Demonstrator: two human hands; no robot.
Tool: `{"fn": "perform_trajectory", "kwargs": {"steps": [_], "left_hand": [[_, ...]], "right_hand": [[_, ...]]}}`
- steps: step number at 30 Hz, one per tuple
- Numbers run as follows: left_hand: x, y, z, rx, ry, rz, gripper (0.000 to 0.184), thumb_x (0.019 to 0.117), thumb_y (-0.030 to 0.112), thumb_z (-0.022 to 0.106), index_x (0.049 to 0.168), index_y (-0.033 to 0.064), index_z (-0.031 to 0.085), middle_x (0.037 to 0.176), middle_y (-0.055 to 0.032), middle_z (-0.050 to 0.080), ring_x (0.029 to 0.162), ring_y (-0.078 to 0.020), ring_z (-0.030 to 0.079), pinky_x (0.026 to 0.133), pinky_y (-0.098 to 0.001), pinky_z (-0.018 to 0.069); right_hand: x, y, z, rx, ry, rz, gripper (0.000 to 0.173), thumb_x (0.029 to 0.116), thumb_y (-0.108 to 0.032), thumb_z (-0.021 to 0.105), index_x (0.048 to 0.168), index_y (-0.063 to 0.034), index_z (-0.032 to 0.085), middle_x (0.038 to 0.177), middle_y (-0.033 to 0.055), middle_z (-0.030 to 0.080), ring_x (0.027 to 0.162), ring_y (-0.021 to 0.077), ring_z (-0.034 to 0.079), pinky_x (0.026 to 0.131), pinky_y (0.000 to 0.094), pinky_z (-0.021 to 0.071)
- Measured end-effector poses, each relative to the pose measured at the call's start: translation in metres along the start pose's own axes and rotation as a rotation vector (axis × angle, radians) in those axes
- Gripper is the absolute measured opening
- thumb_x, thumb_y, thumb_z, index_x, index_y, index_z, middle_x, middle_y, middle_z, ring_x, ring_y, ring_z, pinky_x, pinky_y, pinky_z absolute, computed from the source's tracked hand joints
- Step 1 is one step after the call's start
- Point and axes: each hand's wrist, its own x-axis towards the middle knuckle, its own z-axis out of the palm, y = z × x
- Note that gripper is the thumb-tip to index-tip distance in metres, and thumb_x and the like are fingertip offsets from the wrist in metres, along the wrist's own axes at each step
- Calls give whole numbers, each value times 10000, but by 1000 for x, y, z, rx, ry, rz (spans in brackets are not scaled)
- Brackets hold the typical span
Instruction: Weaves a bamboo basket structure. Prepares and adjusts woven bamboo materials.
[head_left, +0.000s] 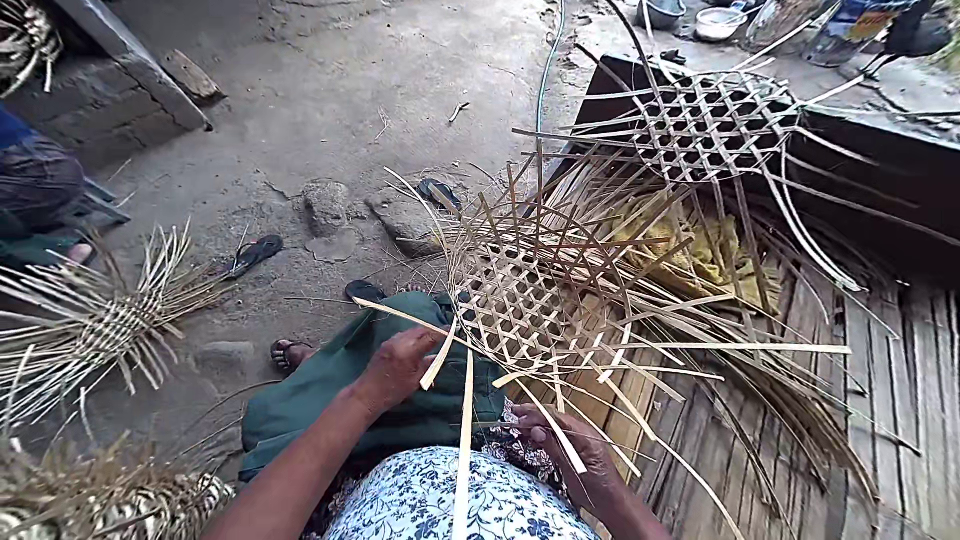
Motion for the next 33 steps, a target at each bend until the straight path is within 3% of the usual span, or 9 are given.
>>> {"fn": "perform_trajectory", "kwargs": {"steps": [4, 5, 8, 11, 16, 20, 24, 28, 33], "left_hand": [[40, 1, 15, 83, -63, 64, 371, 1032, 175, 571, 1390, 126, 654, 1169, -158, 736, 1025, -325, 731, 899, -517, 585], [53, 1, 17, 109, -56, 95, 347, 1022, 163, 584, 1352, 121, 682, 1125, -164, 745, 995, -338, 737, 874, -526, 591], [87, 4, 20, 224, 56, 247, 209, 1017, 198, 602, 1079, 89, 770, 941, -147, 757, 842, -326, 747, 748, -510, 608], [120, 11, 4, 290, 171, 322, 200, 1021, 217, 604, 1019, 90, 758, 876, -127, 745, 781, -293, 741, 685, -474, 608], [145, 48, -71, 238, 296, 253, 166, 987, 170, 656, 1065, 75, 767, 958, -84, 769, 860, -227, 755, 771, -427, 623], [121, 70, -143, 102, 325, 67, 148, 1005, 207, 645, 1086, 125, 737, 949, -6, 738, 783, -112, 705, 721, -370, 614], [72, 48, -185, -206, 383, -44, 164, 999, 157, 615, 1126, 97, 701, 922, 33, 703, 689, -34, 647, 645, -231, 588], [11, 10, -177, -532, 442, -187, 140, 1010, 123, 559, 1102, 102, 663, 874, 87, 696, 707, -17, 647, 687, -203, 572], [-45, -21, -152, -606, 469, -278, 124, 1004, 127, 584, 1096, 115, 667, 904, 90, 708, 736, -25, 662, 708, -213, 578]], "right_hand": [[15, -17, -13, -100, 66, -38, 283, 1062, -283, 565, 1186, -95, 737, 1209, 49, 737, 1084, 159, 715, 903, 325, 615], [19, -20, -19, -139, 82, -63, 285, 1068, -298, 554, 1199, -120, 735, 1211, 36, 737, 1072, 156, 720, 893, 323, 620], [34, -32, -37, -170, 141, -127, 284, 1071, -361, 534, 1203, -211, 736, 1186, 6, 750, 1015, 153, 738, 839, 305, 630], [49, -52, -52, -129, 188, -188, 273, 1079, -346, 519, 1184, -218, 735, 1143, 42, 765, 925, 173, 759, 766, 296, 641], [69, -96, -60, 78, 160, -250, 286, 1082, -336, 503, 1180, -181, 723, 1081, 102, 770, 809, 203, 767, 700, 310, 647], [86, -115, -55, 276, 145, -250, 279, 1082, -303, 499, 1154, -154, 724, 1054, 124, 770, 798, 200, 765, 682, 307, 641], [114, -117, -41, 330, 82, -288, 271, 1080, -290, 508, 1159, -143, 722, 1049, 123, 770, 806, 189, 763, 692, 293, 638], [146, -118, -11, 427, 6, -361, 267, 1068, -292, 534, 1152, -124, 724, 1018, 130, 772, 776, 195, 763, 660, 288, 637], [176, -110, 28, 369, -107, -315, 264, 1068, -313, 540, 1137, -123, 710, 1002, 137, 773, 788, 202, 766, 686, 307, 646]]}}
